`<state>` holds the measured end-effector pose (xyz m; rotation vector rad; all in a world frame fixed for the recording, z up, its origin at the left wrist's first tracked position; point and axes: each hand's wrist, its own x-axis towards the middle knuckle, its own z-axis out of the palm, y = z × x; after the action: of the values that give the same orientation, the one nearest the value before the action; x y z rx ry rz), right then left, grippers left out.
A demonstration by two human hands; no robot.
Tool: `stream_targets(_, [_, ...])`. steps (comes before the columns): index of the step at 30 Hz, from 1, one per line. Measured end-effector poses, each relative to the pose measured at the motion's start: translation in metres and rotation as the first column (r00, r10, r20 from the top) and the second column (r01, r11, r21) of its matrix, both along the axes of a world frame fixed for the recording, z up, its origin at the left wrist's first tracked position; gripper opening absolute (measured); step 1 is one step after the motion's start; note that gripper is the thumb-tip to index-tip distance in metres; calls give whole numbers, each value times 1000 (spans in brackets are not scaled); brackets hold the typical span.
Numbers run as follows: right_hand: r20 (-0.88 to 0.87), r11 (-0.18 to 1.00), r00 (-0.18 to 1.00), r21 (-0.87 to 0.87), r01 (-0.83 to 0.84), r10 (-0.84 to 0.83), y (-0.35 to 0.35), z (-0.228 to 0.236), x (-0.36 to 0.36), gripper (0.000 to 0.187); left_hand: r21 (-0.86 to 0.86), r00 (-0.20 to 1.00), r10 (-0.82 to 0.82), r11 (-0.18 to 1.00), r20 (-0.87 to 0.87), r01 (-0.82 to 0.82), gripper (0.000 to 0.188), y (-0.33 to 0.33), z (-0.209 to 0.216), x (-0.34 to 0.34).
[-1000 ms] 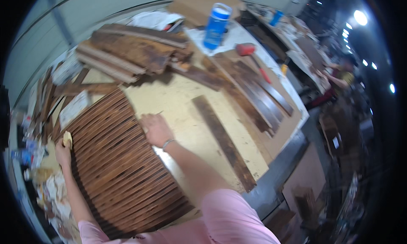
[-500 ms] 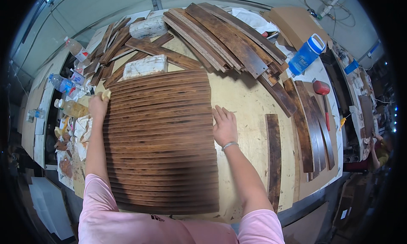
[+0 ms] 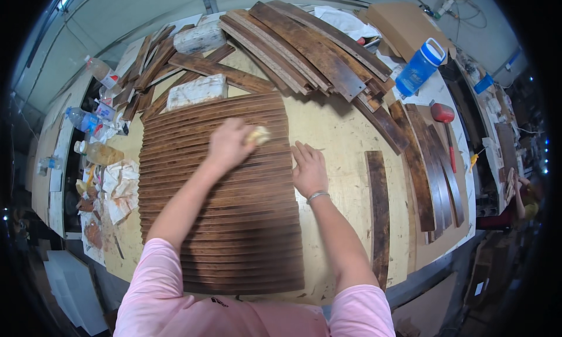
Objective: The person rubs a stack of wood slats with a cloth, then rubs a smaller block against the slats, and finally wipes the assembled slat panel with a cloth.
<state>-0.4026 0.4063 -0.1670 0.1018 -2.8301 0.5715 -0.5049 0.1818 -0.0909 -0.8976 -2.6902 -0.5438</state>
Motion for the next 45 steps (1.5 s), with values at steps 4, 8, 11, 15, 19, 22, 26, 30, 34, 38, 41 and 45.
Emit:
stream_targets(4, [-5, 1000, 1000, 13, -6, 6, -8, 4, -1, 54, -135, 836, 546, 833, 48, -536, 36, -148, 14, -11])
stream_targets(8, [-22, 999, 1000, 52, 6, -5, -5, 1, 0, 55, -76, 707, 703, 711, 78, -699, 32, -214, 12, -17])
stream_targets(11, [-14, 999, 1000, 36, 18, -18, -2, -1, 1, 55, -8, 791, 597, 799, 138, -602, 34, -141, 23, -4])
stream_targets(15, [-11, 1000, 1000, 20, -8, 8, -4, 0, -2, 51, 86, 970, 240, 966, 50, -243, 31, -9, -5, 11])
stream_targets(19, [39, 999, 999, 36, 3, -4, 0, 1, -1, 49, 174, 994, -89, 982, 64, 77, 29, 88, -8, 27])
stream_targets(22, [52, 999, 998, 36, 18, -20, -2, 3, 0, 50, 133, 1000, -13, 991, 16, 10, 29, 97, 3, 5])
stream_targets(26, [-40, 1000, 999, -24, 0, -1, -3, 2, 0, 52, 42, 948, 300, 951, 110, -306, 34, 50, 13, -32])
stream_targets(30, [-25, 1000, 1000, -21, 2, -3, -4, -4, 0, 53, 56, 994, 41, 997, 105, -47, 30, 72, 15, -7])
stream_targets(34, [-10, 1000, 1000, -22, -1, 1, -6, 1, 1, 52, 31, 972, 230, 973, -42, -229, 33, 77, 2, -16])
stream_targets(38, [-19, 1000, 1000, -26, 3, -3, -2, 3, -1, 51, 13, 987, 152, 988, -47, -152, 33, 63, -6, -6])
stream_targets(41, [-17, 1000, 1000, -19, 17, -17, -3, 3, 0, 51, -19, 957, 282, 959, -73, -284, 34, -3, -10, -10])
stream_targets(45, [-7, 1000, 1000, -2, 15, -15, -4, 6, -1, 52, -83, 796, 605, 794, 13, -602, 37, -136, 0, -6])
